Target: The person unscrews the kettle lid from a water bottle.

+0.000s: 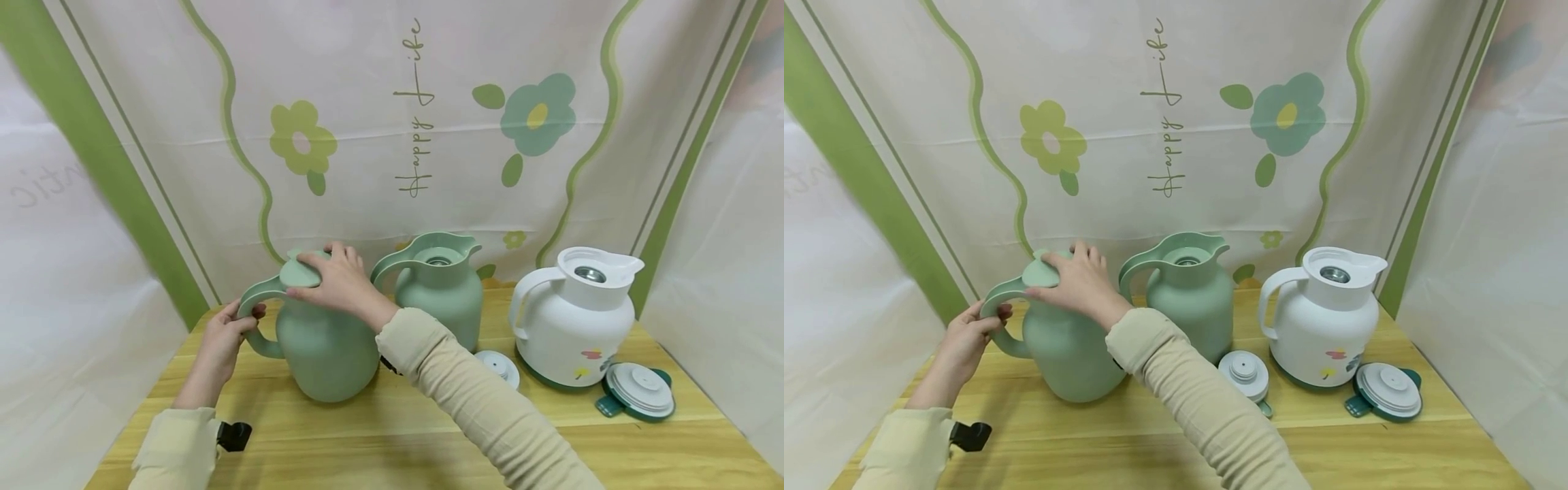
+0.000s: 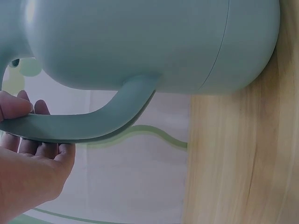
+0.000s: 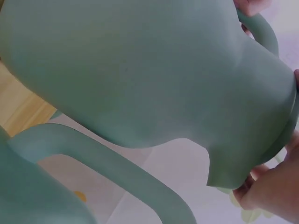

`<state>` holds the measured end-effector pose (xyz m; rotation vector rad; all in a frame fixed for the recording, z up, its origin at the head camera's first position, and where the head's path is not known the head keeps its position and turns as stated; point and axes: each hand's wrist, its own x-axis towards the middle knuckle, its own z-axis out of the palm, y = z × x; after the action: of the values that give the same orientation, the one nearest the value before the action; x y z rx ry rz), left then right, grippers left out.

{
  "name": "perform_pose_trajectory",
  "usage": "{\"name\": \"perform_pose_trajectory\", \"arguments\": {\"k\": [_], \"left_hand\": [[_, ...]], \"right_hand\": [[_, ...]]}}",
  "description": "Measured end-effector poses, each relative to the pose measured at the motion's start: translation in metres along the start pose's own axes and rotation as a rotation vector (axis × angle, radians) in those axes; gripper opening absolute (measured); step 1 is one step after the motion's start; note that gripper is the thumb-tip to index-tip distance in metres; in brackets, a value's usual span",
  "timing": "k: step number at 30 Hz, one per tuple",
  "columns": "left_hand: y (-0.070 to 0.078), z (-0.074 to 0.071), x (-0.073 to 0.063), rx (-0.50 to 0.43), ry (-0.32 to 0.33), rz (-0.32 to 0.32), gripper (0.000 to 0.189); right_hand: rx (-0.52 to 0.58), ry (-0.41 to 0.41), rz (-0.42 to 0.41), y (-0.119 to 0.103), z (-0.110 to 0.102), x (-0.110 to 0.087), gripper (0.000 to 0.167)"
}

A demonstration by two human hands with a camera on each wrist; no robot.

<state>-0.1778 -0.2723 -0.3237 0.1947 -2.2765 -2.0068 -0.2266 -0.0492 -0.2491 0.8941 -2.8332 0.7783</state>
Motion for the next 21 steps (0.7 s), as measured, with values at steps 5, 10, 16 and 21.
{"name": "perform_pose_trajectory", "arguments": {"k": [5,10,16,21], "left_hand": [[-0.001,0.0,0.0,-0.011,0.007,0.0,0.041],[-0.001,0.0,0.0,-0.008,0.006,-0.001,0.04],[-0.001,-0.001,0.0,-0.007,0.001,0.0,0.04],[-0.002,-0.001,0.001,-0.004,-0.012,-0.002,0.039]], "right_hand": [[-0.003,-0.086,-0.016,0.0,-0.005,0.003,0.06],[0.027,-0.119,-0.03,0.001,-0.006,0.004,0.061],[0.039,-0.001,-0.038,0.002,0.004,0.003,0.065],[0.056,0.067,-0.016,0.001,0.007,0.002,0.067]]}}
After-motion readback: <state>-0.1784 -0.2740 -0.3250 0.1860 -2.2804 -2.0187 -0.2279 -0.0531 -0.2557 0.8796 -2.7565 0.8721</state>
